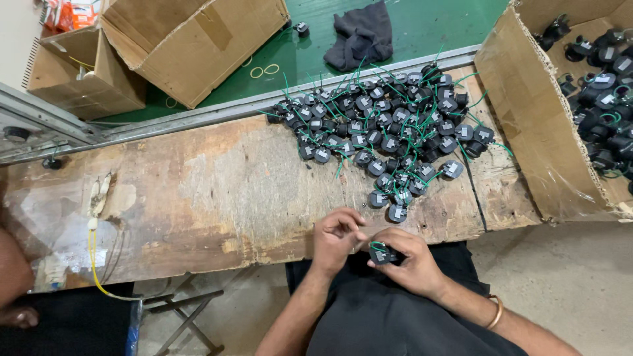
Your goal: The person picks up black power adapters with green cords from the workbench, wraps the cord around each adapter by hand, and places the finished adapters into a cardboard box beside the bench, repeating this for a pile of adapters.
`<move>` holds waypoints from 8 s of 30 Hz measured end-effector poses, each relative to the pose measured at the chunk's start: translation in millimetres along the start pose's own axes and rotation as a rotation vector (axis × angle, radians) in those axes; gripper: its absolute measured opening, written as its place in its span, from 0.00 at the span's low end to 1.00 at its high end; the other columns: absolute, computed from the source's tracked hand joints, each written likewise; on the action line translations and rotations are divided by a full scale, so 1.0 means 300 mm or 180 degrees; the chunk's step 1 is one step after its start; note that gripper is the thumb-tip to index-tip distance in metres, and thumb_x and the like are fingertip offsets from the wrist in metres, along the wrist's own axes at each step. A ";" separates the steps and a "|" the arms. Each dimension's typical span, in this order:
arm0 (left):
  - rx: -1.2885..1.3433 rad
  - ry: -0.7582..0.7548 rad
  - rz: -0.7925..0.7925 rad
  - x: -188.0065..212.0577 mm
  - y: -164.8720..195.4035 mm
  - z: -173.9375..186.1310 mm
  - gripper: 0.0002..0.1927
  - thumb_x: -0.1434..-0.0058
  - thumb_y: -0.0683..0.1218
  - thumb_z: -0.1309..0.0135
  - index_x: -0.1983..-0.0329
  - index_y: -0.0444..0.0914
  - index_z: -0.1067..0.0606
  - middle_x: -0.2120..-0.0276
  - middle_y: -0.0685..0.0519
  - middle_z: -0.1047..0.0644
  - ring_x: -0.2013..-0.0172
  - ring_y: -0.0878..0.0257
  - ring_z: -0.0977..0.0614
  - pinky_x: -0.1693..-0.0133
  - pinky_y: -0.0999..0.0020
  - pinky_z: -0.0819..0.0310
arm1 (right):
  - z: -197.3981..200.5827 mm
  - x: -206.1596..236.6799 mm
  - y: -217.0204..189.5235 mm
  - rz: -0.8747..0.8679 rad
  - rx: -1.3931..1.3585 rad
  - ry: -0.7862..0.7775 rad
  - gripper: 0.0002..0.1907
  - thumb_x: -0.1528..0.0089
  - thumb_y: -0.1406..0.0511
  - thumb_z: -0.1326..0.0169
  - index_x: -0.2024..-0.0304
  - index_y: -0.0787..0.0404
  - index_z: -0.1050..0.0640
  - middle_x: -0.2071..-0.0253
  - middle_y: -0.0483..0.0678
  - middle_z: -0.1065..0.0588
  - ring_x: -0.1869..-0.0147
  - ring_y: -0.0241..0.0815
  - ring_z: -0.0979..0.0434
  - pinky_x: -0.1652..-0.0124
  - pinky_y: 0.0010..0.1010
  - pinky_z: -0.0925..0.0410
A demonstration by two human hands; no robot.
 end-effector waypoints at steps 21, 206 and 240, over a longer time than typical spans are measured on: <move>-0.3895 -0.0923 0.0466 0.063 0.168 0.111 0.08 0.32 0.46 0.51 0.63 0.35 0.30 0.66 0.45 0.26 0.60 0.45 0.23 0.58 0.51 0.30 | 0.032 0.023 0.004 0.0218 -0.0250 -0.0029 0.16 0.49 0.72 0.32 0.60 0.63 0.21 0.58 0.50 0.20 0.52 0.46 0.17 0.53 0.35 0.26; -0.5405 -0.0135 0.0320 -0.154 0.107 0.250 0.36 0.33 0.59 0.53 0.25 0.42 0.43 0.26 0.46 0.44 0.27 0.51 0.44 0.31 0.42 0.57 | 0.034 0.067 0.191 -0.0185 -0.1388 0.0229 0.25 0.41 0.59 0.34 0.48 0.67 0.24 0.53 0.51 0.26 0.59 0.41 0.18 0.58 0.32 0.24; -0.4547 0.0696 -0.0320 -0.020 0.197 0.059 0.06 0.40 0.40 0.44 0.59 0.39 0.25 0.57 0.49 0.24 0.55 0.47 0.22 0.55 0.53 0.27 | 0.056 0.078 0.270 -0.0374 -0.3918 0.0683 0.26 0.34 0.65 0.37 0.37 0.64 0.32 0.49 0.53 0.31 0.43 0.50 0.27 0.56 0.40 0.25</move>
Point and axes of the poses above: each hand's wrist, its own x-axis away from the middle knuckle, its own z-axis out of the back of the hand, y = z × x, the point moved 10 cm from there along -x, towards the middle knuckle
